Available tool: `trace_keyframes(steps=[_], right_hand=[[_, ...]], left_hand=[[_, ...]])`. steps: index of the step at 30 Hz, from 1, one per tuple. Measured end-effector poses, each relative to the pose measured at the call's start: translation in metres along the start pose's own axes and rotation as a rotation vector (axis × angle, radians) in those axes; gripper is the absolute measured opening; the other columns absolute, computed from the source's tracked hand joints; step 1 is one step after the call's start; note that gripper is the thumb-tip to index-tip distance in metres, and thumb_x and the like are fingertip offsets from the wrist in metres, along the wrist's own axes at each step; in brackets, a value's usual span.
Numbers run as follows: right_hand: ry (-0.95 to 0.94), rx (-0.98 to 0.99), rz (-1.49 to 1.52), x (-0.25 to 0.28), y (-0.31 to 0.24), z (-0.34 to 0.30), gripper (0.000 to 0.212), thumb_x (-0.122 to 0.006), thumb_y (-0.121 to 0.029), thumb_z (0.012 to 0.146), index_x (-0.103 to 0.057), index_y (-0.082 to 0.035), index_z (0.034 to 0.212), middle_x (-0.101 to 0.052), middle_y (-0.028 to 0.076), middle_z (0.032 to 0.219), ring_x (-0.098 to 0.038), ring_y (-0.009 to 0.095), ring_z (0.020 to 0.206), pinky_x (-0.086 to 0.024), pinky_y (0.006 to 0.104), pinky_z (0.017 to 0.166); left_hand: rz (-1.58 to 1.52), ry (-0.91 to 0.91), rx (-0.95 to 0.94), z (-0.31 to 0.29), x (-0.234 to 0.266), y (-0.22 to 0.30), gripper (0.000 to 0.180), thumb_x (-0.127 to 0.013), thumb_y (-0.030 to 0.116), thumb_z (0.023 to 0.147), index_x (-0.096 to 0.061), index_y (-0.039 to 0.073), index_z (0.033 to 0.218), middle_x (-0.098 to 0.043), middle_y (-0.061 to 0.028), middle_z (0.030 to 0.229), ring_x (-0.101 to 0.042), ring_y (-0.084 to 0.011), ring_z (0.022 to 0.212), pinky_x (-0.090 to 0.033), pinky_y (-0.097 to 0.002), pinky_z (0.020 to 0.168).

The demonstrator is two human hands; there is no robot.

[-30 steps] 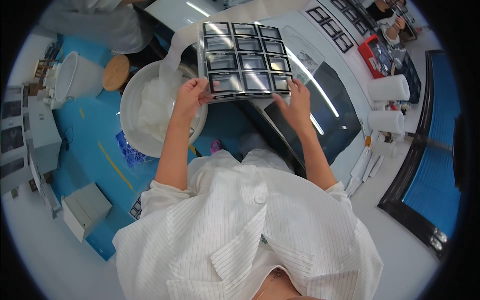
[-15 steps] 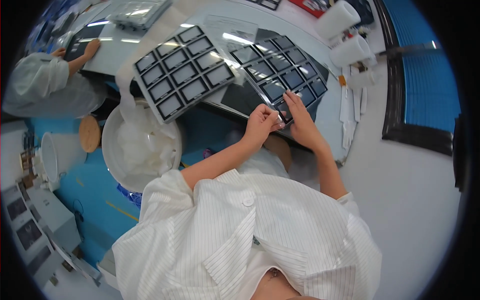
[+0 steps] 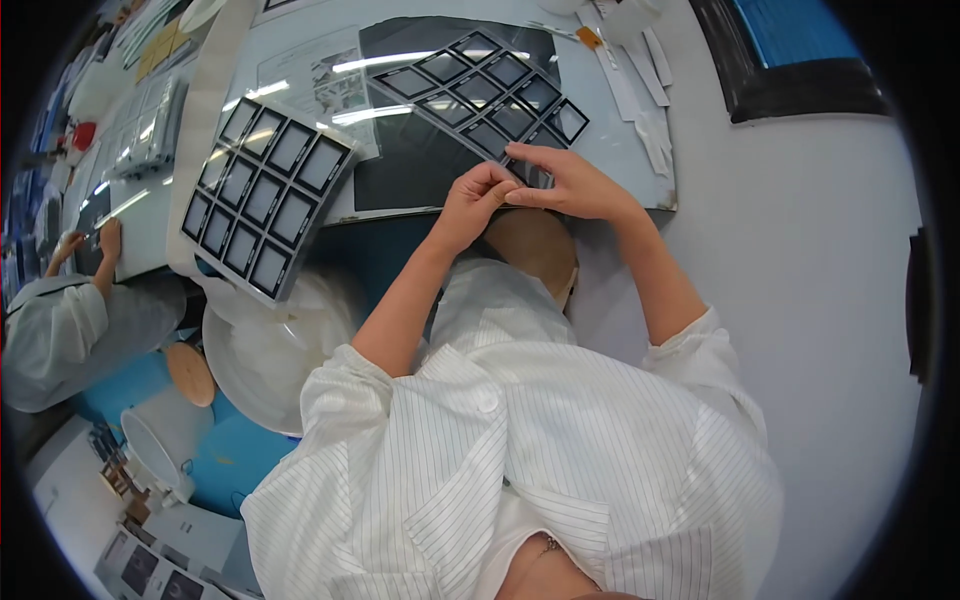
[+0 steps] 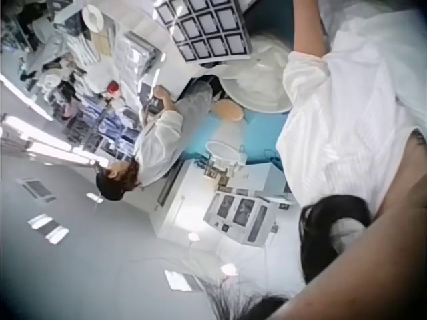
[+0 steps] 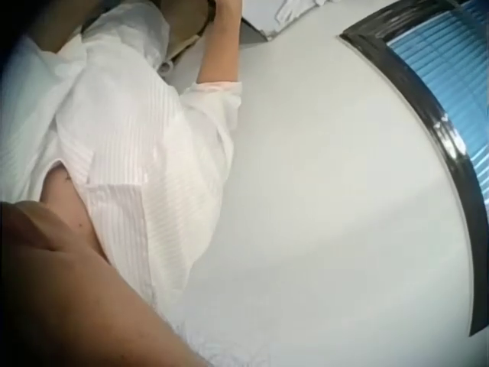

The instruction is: Sort small components into grid-shaped trays on an assembly line.

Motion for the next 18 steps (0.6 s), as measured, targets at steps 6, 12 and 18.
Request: trace_keyframes(steps=[6,12,18], right_hand=[[-0.091,0.265,-0.090,0.011,0.010,0.002,0.049,-0.065,-0.023,0.089,-0.052,-0.001,0.130,-0.062,0.017,0.117,-0.063,0.024,0.094,-0.049,0.0316,0.080],[-0.071,0.058,-0.303,0.014,-0.019,0.006,0.027,-0.048,-0.009,0.093,-0.058,-0.003,0.117,-0.065,0.019,0.100,-0.062,0.035,0.089,-0.049,0.0378,0.077],[0.043,0.190,-0.372,-0.003,-0.025,-0.007,0.024,-0.047,-0.007,0.092,-0.058,0.001,0.112,-0.063,0.018,0.101,-0.060,0.035,0.095,-0.047,0.0406,0.082]], left_hand=[[0.045,-0.088,0.058,-0.007,0.009,-0.012,0.008,-0.057,0.011,0.094,-0.057,0.004,0.089,-0.062,-0.0032,0.092,-0.057,-0.0096,0.086,-0.047,-0.0247,0.082],[-0.027,0.079,0.271,-0.031,0.017,-0.029,0.024,-0.063,0.013,0.091,-0.052,0.004,0.110,-0.061,-0.0091,0.113,-0.061,-0.0165,0.099,-0.048,-0.0281,0.085],[-0.099,0.210,0.307,-0.006,0.054,0.008,0.035,-0.069,0.016,0.085,-0.055,-0.003,0.110,-0.067,-0.0149,0.101,-0.068,-0.0230,0.088,-0.056,-0.0339,0.078]])
Point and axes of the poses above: each hand's wrist, its own z-axis towards the middle knuckle, its own x-axis out of the back of the hand, y = z × x, the point moved 2 cm from there along z, towards the middle knuckle
